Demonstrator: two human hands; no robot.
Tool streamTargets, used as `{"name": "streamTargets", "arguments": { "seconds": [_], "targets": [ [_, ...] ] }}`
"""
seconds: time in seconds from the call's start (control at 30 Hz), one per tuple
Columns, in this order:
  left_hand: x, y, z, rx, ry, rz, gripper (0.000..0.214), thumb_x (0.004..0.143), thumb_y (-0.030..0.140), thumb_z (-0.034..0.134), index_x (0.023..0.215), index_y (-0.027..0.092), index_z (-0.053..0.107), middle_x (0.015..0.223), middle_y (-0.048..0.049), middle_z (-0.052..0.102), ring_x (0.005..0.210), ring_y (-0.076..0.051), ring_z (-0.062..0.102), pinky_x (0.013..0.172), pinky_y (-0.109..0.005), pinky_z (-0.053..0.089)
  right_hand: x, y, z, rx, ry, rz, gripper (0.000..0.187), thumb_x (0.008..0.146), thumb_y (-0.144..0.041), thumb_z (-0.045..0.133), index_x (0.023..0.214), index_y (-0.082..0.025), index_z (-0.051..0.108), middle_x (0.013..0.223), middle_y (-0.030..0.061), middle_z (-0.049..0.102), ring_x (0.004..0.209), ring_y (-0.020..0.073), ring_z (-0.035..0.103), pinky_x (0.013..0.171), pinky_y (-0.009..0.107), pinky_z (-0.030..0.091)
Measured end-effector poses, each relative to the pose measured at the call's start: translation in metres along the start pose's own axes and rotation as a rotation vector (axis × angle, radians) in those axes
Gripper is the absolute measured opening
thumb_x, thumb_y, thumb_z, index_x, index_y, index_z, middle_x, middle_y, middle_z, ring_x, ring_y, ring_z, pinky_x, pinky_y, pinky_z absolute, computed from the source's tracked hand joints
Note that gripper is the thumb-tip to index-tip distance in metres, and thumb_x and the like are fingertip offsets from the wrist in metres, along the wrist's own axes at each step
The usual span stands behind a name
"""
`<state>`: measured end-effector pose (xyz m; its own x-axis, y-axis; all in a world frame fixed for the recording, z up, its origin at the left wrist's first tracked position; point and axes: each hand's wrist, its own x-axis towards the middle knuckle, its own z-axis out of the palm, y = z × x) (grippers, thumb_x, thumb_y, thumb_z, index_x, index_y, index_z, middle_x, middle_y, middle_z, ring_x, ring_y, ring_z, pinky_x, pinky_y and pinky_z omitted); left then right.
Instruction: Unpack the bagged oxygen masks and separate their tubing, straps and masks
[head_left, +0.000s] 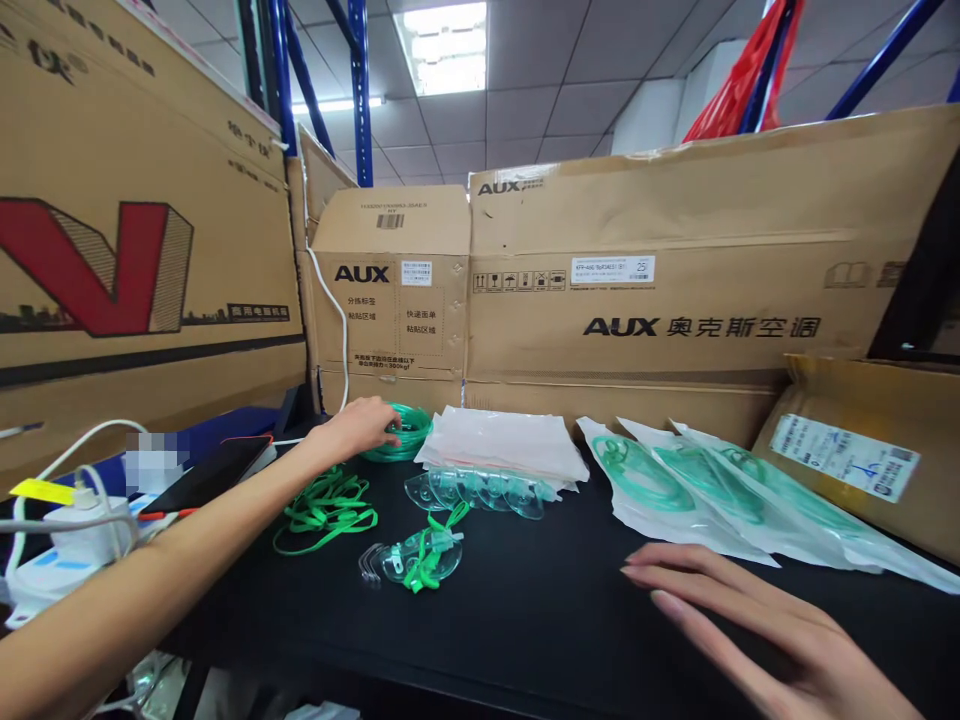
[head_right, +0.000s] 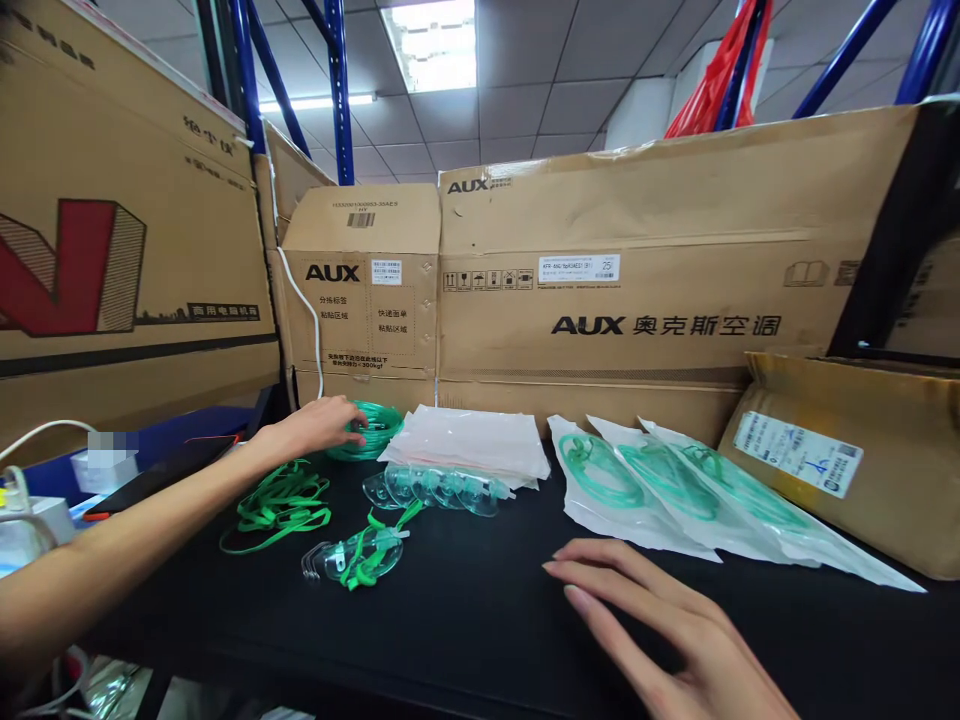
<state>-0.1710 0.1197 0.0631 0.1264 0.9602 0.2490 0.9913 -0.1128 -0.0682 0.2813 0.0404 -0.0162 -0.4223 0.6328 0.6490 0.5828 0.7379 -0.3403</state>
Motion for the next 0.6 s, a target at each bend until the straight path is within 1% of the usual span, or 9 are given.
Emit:
{"name": "streamTargets", "arguments": {
  "seconds": [0.07, 0.13, 0.17, 0.2, 0.3, 0.37, 0.47, 0.53, 0.6],
  "targets": [
    [-0.007, 0.009, -0.004, -0.024, 0.029, 0.02, 0.04, 0.088, 0.045, 0.064, 0.116, 0.019, 0.072, 0.111, -0.0155, 0.073, 0.112, -0.033, 0.062, 0.093, -0.039, 0.044, 0.013, -0.022, 0.009, 0.04, -0.03, -0.023, 0.027, 0.093, -0.047, 0.063, 0.108, -0.032, 0.079, 0.117, 0.0033, 0.075, 0.106, 0.0248, 0.073, 0.095, 0.034, 0.061],
    [-0.02, 0.021, -0.011, -0.069, 0.038, 0.067, 0.044, 0.093, 0.051, 0.057, 0.123, 0.021, 0.069, 0.12, -0.0121, 0.071, 0.115, -0.03, 0.061, 0.096, -0.037, 0.044, 0.028, -0.045, 0.02, 0.117, -0.12, -0.081, 0.025, 0.096, -0.042, 0.059, 0.106, -0.03, 0.079, 0.113, 0.0038, 0.076, 0.1, 0.0217, 0.074, 0.09, 0.03, 0.062],
    [-0.03, 0.028, -0.015, -0.11, 0.019, 0.101, 0.046, 0.094, 0.055, 0.054, 0.124, 0.023, 0.068, 0.122, -0.0093, 0.071, 0.113, -0.028, 0.062, 0.095, -0.035, 0.044, 0.036, -0.055, 0.027, 0.151, -0.189, -0.107, 0.024, 0.098, -0.039, 0.057, 0.107, -0.031, 0.078, 0.113, 0.003, 0.075, 0.102, 0.0202, 0.073, 0.092, 0.03, 0.061],
    [-0.041, 0.034, -0.02, -0.163, -0.018, 0.143, 0.047, 0.095, 0.058, 0.052, 0.124, 0.026, 0.069, 0.122, -0.0057, 0.072, 0.109, -0.025, 0.065, 0.093, -0.032, 0.046, 0.043, -0.064, 0.035, 0.17, -0.231, -0.112, 0.024, 0.098, -0.037, 0.057, 0.109, -0.031, 0.077, 0.116, 0.0026, 0.074, 0.107, 0.0202, 0.071, 0.095, 0.032, 0.059],
    [-0.077, 0.051, -0.032, -0.402, -0.24, 0.257, 0.046, 0.089, 0.061, 0.06, 0.121, 0.03, 0.071, 0.118, -0.0013, 0.074, 0.106, -0.022, 0.067, 0.09, -0.028, 0.048, 0.062, -0.083, 0.057, 0.205, -0.281, -0.115, 0.027, 0.097, -0.034, 0.06, 0.12, -0.032, 0.073, 0.126, 0.0029, 0.07, 0.119, 0.0217, 0.065, 0.104, 0.037, 0.054],
    [-0.098, 0.059, -0.033, -0.405, -0.284, 0.274, 0.044, 0.085, 0.058, 0.067, 0.12, 0.031, 0.072, 0.114, -0.0005, 0.075, 0.106, -0.024, 0.067, 0.091, -0.029, 0.047, 0.073, -0.091, 0.07, 0.236, -0.331, -0.141, 0.028, 0.096, -0.031, 0.061, 0.121, -0.031, 0.072, 0.125, 0.0037, 0.07, 0.119, 0.0221, 0.064, 0.104, 0.038, 0.052],
    [-0.114, 0.069, -0.025, -0.297, -0.193, 0.295, 0.034, 0.087, 0.044, 0.068, 0.117, 0.03, 0.073, 0.105, -0.0026, 0.075, 0.098, -0.024, 0.068, 0.086, -0.031, 0.047, 0.086, -0.099, 0.082, 0.3, -0.341, -0.166, 0.025, 0.098, -0.027, 0.058, 0.116, -0.026, 0.075, 0.115, 0.0044, 0.073, 0.108, 0.0202, 0.068, 0.1, 0.036, 0.053],
    [-0.114, 0.075, -0.019, -0.245, -0.111, 0.34, 0.028, 0.091, 0.031, 0.061, 0.116, 0.028, 0.073, 0.101, -0.0041, 0.074, 0.095, -0.023, 0.068, 0.084, -0.031, 0.048, 0.092, -0.1, 0.084, 0.331, -0.295, -0.145, 0.022, 0.098, -0.025, 0.058, 0.11, -0.025, 0.076, 0.109, 0.0041, 0.074, 0.102, 0.0197, 0.069, 0.096, 0.036, 0.053],
    [-0.107, 0.081, -0.016, -0.224, -0.044, 0.4, 0.027, 0.095, 0.021, 0.054, 0.115, 0.025, 0.073, 0.101, -0.0052, 0.073, 0.096, -0.022, 0.068, 0.085, -0.032, 0.048, 0.096, -0.098, 0.081, 0.353, -0.235, -0.108, 0.022, 0.098, -0.025, 0.058, 0.108, -0.025, 0.077, 0.106, 0.0043, 0.075, 0.101, 0.0206, 0.069, 0.095, 0.038, 0.053]
  ]
}}
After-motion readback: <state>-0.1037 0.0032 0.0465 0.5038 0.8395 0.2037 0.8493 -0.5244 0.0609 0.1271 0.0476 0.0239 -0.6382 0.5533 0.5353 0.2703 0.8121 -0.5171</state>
